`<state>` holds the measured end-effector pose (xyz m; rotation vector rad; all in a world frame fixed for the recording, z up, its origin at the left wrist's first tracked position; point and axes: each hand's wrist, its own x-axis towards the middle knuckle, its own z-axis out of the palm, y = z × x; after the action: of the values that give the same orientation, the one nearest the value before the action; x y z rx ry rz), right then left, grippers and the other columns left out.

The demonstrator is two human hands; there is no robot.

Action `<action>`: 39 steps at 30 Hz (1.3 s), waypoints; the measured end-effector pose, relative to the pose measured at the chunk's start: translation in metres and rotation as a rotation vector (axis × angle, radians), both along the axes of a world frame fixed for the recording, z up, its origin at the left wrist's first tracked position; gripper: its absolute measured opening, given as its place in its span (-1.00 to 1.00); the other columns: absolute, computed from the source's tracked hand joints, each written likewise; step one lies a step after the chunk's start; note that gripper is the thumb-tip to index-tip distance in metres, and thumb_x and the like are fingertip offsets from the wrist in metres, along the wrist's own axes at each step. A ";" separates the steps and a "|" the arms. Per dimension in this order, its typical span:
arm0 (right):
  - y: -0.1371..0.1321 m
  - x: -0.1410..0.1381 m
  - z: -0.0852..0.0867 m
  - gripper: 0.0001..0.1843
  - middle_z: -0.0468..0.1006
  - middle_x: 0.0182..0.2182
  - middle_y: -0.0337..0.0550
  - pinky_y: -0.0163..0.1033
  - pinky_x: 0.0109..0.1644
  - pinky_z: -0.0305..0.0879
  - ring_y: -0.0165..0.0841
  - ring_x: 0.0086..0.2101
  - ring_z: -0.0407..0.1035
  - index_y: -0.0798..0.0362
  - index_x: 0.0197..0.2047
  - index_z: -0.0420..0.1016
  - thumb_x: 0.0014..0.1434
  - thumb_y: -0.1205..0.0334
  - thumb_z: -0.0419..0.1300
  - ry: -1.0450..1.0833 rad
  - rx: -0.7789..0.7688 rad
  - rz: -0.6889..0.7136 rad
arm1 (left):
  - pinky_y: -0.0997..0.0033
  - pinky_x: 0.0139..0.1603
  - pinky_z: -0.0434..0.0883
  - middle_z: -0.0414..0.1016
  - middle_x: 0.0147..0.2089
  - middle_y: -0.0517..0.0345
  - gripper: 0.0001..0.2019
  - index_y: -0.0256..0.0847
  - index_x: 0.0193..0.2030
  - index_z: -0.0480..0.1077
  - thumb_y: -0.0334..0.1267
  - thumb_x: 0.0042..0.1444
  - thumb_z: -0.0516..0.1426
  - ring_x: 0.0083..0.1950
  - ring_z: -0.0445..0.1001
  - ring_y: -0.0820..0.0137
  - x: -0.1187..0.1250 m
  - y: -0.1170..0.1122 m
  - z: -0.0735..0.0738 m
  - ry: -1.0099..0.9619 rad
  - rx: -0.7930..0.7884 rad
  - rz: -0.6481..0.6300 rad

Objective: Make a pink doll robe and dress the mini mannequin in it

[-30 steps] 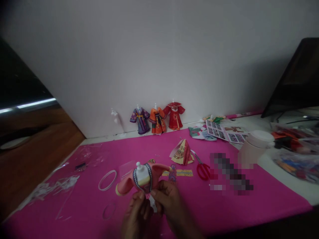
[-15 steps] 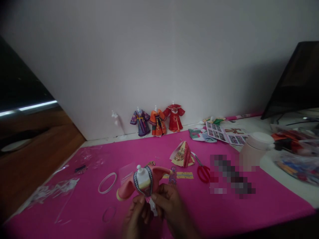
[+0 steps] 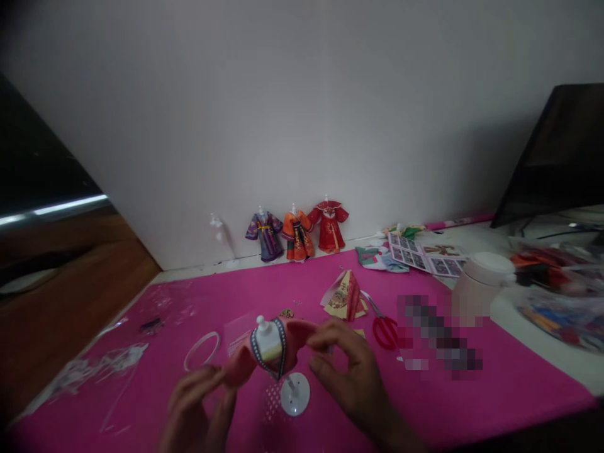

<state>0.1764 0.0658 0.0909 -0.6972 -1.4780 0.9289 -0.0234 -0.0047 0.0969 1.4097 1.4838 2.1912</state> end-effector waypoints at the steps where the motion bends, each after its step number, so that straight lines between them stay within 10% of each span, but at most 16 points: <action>1: 0.006 0.000 0.010 -0.86 0.51 -0.20 -0.10 -0.10 -0.02 0.32 -0.20 -0.13 0.39 -0.08 -0.17 0.58 0.15 0.22 0.32 -0.067 0.085 0.036 | 0.32 -0.03 0.37 0.54 -0.16 0.15 -0.70 0.10 -0.20 0.61 -0.35 -0.10 0.38 -0.06 0.44 0.19 -0.005 0.006 0.012 0.142 -0.024 -0.049; 7: 0.029 -0.007 0.049 -0.53 0.32 0.19 0.03 0.11 0.23 0.15 -0.07 0.20 0.20 -0.09 0.15 0.43 0.17 0.14 0.31 -0.387 0.217 0.196 | 0.09 0.13 0.34 0.56 0.07 -0.02 -0.51 0.08 0.08 0.53 -0.22 -0.05 0.38 0.12 0.43 0.01 -0.016 0.035 0.051 0.447 -0.245 -0.245; 19: 0.029 -0.011 0.057 -0.58 0.35 0.17 0.00 0.10 0.20 0.17 -0.08 0.20 0.21 -0.07 0.02 0.48 0.12 0.05 0.38 -0.532 0.247 0.156 | 0.15 -0.04 0.35 0.66 -0.18 0.03 -0.67 0.12 -0.12 0.63 -0.23 -0.10 0.39 -0.12 0.53 0.04 -0.009 0.042 0.057 0.467 -0.221 -0.254; 39: 0.026 -0.011 0.055 -0.77 0.45 0.06 -0.03 -0.01 0.17 0.24 -0.21 0.10 0.33 -0.04 -0.01 0.53 0.25 0.28 0.23 -0.447 0.233 0.156 | 0.15 -0.05 0.48 0.55 0.01 0.09 -0.71 0.07 0.11 0.39 -0.14 0.26 0.16 0.01 0.52 0.18 -0.018 0.038 0.052 0.832 -0.209 -0.224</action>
<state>0.1650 0.0920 0.1463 -0.6489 -2.0239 0.7264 -0.0409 0.0332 0.1486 2.4096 1.5711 1.3008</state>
